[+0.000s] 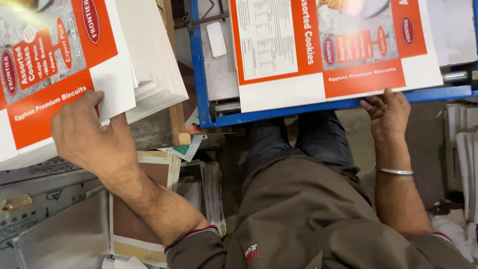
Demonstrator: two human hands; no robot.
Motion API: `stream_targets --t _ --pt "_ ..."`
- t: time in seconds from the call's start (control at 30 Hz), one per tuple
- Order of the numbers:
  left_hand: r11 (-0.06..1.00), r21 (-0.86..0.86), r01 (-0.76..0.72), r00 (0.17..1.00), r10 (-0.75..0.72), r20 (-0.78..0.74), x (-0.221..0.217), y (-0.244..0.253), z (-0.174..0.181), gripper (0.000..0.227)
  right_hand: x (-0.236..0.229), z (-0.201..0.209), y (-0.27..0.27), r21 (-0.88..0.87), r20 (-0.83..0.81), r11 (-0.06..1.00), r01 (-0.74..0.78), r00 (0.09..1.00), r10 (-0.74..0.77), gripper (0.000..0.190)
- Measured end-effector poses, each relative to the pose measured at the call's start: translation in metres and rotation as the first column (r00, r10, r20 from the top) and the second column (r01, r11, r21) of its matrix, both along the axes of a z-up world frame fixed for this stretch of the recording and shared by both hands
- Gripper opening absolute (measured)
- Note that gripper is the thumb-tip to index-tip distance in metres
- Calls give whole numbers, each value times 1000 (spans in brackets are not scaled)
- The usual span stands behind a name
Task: The person is sitting on the floor and repeatedly feeding printed sheets into a blue manual laminating or binding machine. They pull the sheets through the rollers and then place them into a stack on their left.
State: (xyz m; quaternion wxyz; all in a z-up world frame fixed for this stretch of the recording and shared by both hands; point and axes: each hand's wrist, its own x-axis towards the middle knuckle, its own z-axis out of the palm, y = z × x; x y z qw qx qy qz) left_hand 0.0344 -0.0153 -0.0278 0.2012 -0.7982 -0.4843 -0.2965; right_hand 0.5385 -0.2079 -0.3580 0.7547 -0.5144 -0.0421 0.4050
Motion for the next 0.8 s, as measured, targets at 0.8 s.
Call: stream_targets --t 0.8 --pt "975 -23 223 974 -221 54 -37 33 10 32 -77 62 22 60 -30 935 -349 936 351 31"
